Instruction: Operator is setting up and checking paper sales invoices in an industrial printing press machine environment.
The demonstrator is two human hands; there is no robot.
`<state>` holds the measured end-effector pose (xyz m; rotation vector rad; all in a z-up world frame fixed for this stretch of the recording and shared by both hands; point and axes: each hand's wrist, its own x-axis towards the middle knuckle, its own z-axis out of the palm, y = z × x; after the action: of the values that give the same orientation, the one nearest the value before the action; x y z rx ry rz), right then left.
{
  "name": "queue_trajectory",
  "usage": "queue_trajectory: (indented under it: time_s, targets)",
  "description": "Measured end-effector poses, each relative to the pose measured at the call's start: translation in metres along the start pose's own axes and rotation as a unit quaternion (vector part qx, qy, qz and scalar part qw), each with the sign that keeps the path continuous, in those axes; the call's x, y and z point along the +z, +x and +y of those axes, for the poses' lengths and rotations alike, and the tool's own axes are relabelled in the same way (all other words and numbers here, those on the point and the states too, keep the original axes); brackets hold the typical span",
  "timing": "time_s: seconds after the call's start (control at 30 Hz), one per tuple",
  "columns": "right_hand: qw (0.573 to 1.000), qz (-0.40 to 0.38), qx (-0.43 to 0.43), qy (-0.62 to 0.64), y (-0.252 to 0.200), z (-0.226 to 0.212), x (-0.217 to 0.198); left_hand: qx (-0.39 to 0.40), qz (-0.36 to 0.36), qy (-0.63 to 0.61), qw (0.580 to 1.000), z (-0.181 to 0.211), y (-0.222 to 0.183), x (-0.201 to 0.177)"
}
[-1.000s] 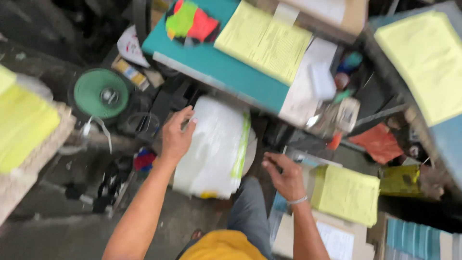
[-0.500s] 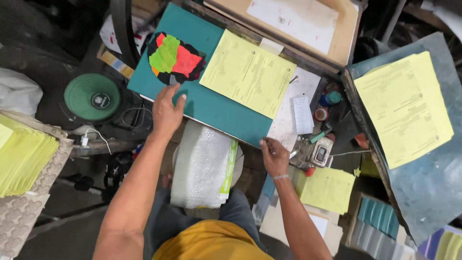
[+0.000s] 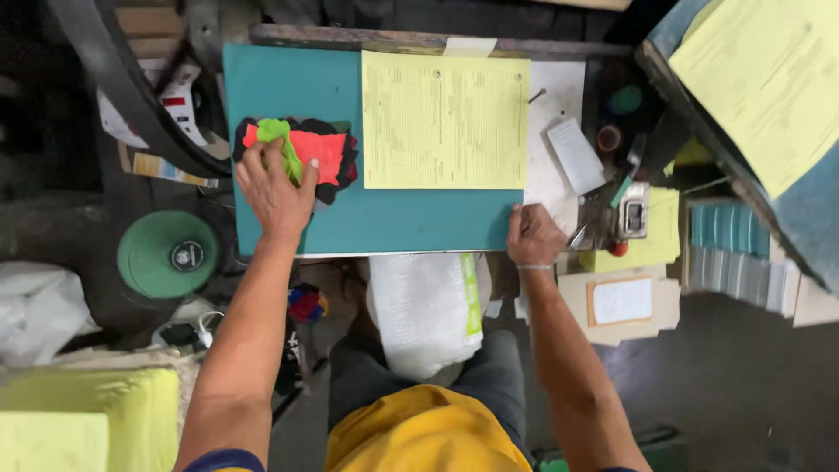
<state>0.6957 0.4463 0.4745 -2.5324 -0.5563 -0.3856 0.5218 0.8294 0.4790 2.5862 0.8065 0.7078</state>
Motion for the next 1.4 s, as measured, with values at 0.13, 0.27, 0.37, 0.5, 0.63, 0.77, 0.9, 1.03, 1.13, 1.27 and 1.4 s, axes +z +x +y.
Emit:
queue_trajectory:
  time_s: [0.13, 0.27, 0.37, 0.5, 0.63, 0.77, 0.9, 1.03, 1.13, 1.27, 1.4]
  targets:
    - [0.998, -0.013, -0.037, -0.050, 0.002, -0.001, -0.003, -0.002, 0.020, -0.035, 0.999, -0.007, -0.005, 0.003]
    - [0.996, -0.026, -0.049, -0.071, 0.011, -0.006, -0.004, -0.013, 0.006, -0.030, 0.999, -0.014, 0.000, 0.007]
    - [0.996, -0.040, -0.051, -0.068, 0.004, -0.009, -0.010, -0.030, -0.021, -0.037, 0.999, -0.013, -0.007, 0.001]
    - [0.997, -0.038, -0.040, -0.060, 0.014, -0.011, -0.010, -0.020, -0.031, -0.058, 0.998, -0.014, 0.001, 0.003]
    - [0.996, -0.047, -0.035, -0.062, 0.013, -0.009, -0.010, -0.001, -0.038, -0.058, 0.998, -0.014, -0.001, -0.006]
    - [0.996, -0.050, -0.028, -0.061, 0.011, -0.008, -0.010, -0.001, -0.043, -0.052, 0.998, -0.015, -0.004, -0.001]
    - [0.997, -0.046, -0.015, -0.056, 0.011, -0.014, -0.006, 0.002, -0.036, -0.067, 0.997, -0.018, -0.002, -0.002]
    - [0.998, -0.045, -0.013, -0.048, 0.013, -0.007, -0.012, 0.010, -0.023, -0.065, 0.998, -0.012, -0.001, -0.003]
    - [0.997, -0.057, -0.008, -0.057, 0.016, -0.008, -0.008, 0.016, 0.000, -0.049, 0.999, -0.009, -0.005, -0.003]
    - [0.997, -0.050, -0.045, -0.049, 0.019, -0.003, -0.007, -0.013, 0.017, -0.061, 0.998, -0.010, 0.000, -0.002]
    - [0.998, -0.042, -0.033, -0.013, 0.012, -0.003, -0.011, -0.024, 0.022, -0.099, 0.995, -0.015, -0.014, 0.000]
